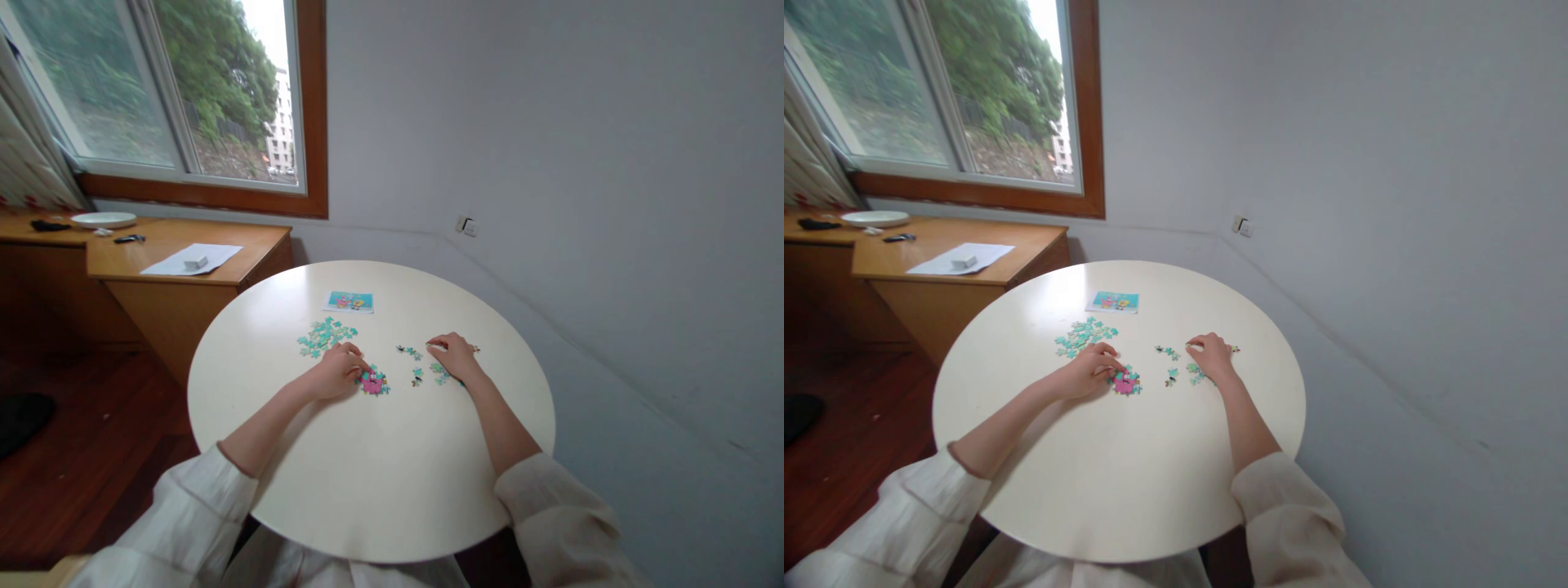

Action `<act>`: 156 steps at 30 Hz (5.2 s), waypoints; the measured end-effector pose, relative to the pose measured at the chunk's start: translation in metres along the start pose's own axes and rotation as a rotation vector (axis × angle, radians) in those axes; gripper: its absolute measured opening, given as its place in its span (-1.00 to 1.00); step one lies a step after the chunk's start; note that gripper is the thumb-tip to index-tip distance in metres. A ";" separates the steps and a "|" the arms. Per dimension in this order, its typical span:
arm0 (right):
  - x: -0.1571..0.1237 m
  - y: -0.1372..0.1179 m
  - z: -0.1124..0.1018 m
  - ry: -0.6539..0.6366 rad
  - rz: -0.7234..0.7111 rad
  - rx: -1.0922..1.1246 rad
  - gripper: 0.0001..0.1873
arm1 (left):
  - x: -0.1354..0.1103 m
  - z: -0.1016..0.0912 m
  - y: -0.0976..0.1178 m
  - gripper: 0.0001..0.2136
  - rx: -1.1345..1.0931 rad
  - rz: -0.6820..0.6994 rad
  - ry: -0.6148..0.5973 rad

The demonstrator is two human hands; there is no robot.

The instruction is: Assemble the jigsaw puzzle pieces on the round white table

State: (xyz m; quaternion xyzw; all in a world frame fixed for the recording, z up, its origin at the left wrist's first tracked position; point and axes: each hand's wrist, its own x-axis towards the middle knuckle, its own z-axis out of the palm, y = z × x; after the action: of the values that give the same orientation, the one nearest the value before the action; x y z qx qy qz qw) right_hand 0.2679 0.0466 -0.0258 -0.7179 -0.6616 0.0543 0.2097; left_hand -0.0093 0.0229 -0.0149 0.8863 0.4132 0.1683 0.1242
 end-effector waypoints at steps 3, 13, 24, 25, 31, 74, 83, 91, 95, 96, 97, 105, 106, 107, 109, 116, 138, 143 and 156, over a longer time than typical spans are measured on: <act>0.000 0.000 0.001 0.000 -0.003 0.000 -0.76 | -0.001 -0.002 0.001 -0.72 0.006 0.006 0.002; 0.001 0.001 0.003 -0.015 -0.018 -0.007 -0.77 | -0.001 -0.003 0.004 -0.72 0.004 -0.002 -0.009; 0.000 0.000 0.001 -0.053 -0.054 -0.002 -0.76 | 0.000 -0.001 0.002 -0.74 -0.006 -0.002 -0.012; 0.000 0.000 0.001 -0.055 -0.058 -0.003 -0.76 | 0.000 -0.001 0.001 -0.73 -0.004 -0.002 -0.012; 0.002 0.003 0.005 -0.059 -0.082 -0.003 -0.71 | 0.000 0.000 0.000 -0.73 -0.001 0.004 -0.011; -0.001 -0.003 -0.002 -0.042 0.019 0.041 -0.86 | 0.002 0.004 -0.004 -0.76 -0.109 0.022 0.049; -0.001 -0.002 -0.001 -0.016 0.032 0.018 -0.83 | 0.002 0.007 -0.007 -0.78 -0.138 0.027 0.058; 0.003 0.004 0.004 -0.026 -0.023 0.022 -0.85 | 0.002 0.009 -0.008 -0.77 -0.152 0.014 0.063; 0.002 0.002 0.004 -0.027 -0.015 -0.006 -0.85 | 0.002 0.009 -0.008 -0.78 -0.146 0.016 0.073; 0.002 0.001 0.004 -0.028 -0.011 -0.011 -0.85 | 0.002 0.009 -0.008 -0.78 -0.144 0.018 0.076; 0.002 0.001 0.003 -0.029 -0.008 -0.013 -0.85 | 0.002 0.010 -0.008 -0.78 -0.142 0.021 0.080; 0.002 0.002 0.004 -0.012 -0.025 0.028 -0.87 | 0.003 0.009 -0.008 -0.77 -0.137 0.031 0.075; 0.003 0.002 0.005 -0.009 -0.030 0.030 -0.87 | 0.003 0.009 -0.007 -0.77 -0.136 0.032 0.074; 0.003 0.003 0.005 -0.004 -0.033 0.029 -0.87 | 0.003 0.008 -0.007 -0.77 -0.136 0.032 0.072; 0.003 0.003 0.005 0.003 -0.032 0.026 -0.88 | 0.003 0.008 -0.007 -0.77 -0.137 0.031 0.067; 0.003 0.002 0.005 0.036 -0.033 0.055 -0.89 | 0.003 0.010 -0.009 -0.78 -0.140 0.034 0.068; 0.006 0.009 0.013 -0.003 -0.010 0.230 -0.87 | 0.002 0.008 -0.007 -0.78 -0.160 0.029 0.071; 0.005 0.008 0.012 -0.015 -0.023 0.213 -0.87 | 0.003 0.008 -0.007 -0.78 -0.160 0.031 0.071; 0.000 -0.002 0.006 -0.002 -0.019 0.206 -0.92 | 0.003 0.007 -0.008 -0.77 -0.155 0.036 0.074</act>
State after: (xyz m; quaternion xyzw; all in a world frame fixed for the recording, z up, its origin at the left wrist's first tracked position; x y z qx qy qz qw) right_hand 0.2643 0.0479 -0.0303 -0.6860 -0.6596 0.1207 0.2823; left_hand -0.0099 0.0291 -0.0239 0.8745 0.3871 0.2346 0.1743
